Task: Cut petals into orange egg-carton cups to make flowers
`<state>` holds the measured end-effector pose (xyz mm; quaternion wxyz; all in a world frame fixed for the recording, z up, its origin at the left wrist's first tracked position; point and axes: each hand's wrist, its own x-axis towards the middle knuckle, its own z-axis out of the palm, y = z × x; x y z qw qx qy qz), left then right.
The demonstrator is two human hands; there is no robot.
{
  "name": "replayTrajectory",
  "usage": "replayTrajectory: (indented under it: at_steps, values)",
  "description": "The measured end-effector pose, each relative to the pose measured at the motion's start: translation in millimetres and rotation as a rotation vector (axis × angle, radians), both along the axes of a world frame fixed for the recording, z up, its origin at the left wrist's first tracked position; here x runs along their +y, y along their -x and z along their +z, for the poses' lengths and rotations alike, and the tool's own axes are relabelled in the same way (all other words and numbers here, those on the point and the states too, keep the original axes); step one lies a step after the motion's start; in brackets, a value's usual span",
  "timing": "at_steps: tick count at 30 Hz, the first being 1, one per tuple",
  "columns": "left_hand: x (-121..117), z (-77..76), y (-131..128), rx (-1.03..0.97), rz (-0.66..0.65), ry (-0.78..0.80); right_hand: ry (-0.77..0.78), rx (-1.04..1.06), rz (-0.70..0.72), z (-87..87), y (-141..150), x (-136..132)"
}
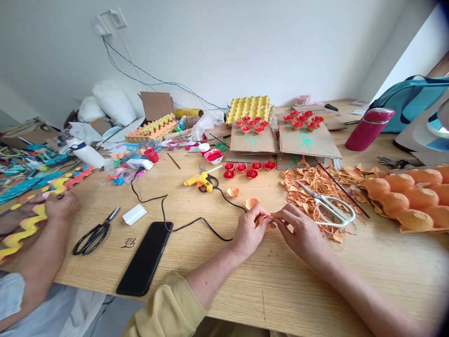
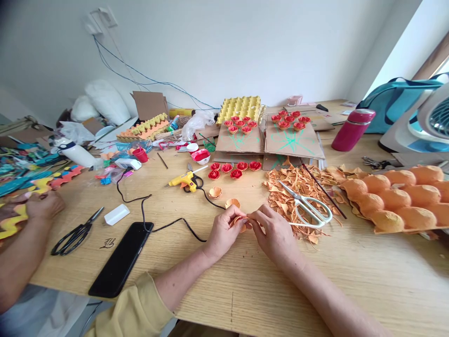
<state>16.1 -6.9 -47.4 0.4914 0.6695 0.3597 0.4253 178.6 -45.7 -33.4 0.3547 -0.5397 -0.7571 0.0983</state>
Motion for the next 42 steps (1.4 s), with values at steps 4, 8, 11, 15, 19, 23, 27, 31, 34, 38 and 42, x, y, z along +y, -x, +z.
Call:
replayTrajectory:
  at_steps: [4,8,11,15,19,23,27,31,34,38,42]
  values:
    - [0.1,-0.3,0.7,-0.024,-0.021,0.002,-0.048,-0.014,0.009,1.0,-0.2,-1.0]
    - [-1.2,2.6,1.5,0.015,0.043,-0.089,-0.09,0.0,0.025,1.8,-0.3,0.0]
    - [-2.1,5.4,1.7,0.042,0.054,-0.123,-0.09,0.01,0.025,1.7,0.2,0.8]
    - [-2.7,7.7,2.0,0.051,0.012,-0.081,-0.071,0.014,0.016,1.1,0.8,1.1]
    - [-2.5,7.2,1.9,0.024,0.009,-0.066,-0.061,0.027,0.015,1.3,1.4,0.4]
    - [-1.3,5.1,1.4,-0.016,0.005,-0.054,-0.081,0.009,0.01,2.7,2.3,-0.1]
    - [-1.3,6.1,1.1,-0.013,0.02,-0.081,-0.09,0.002,0.014,5.6,2.4,0.1]
    - [-2.9,8.8,1.0,-0.001,0.069,-0.124,-0.073,0.054,0.037,7.3,1.6,0.4]
    - [-3.6,8.8,1.3,-0.004,0.064,-0.119,-0.06,0.08,0.054,7.0,1.8,0.5]
    - [-3.4,6.8,1.6,-0.008,0.051,-0.086,-0.051,0.1,0.052,6.1,3.1,0.2]
    - [-2.8,5.6,1.0,-0.007,0.054,-0.082,-0.061,0.111,0.036,5.0,3.7,-0.5]
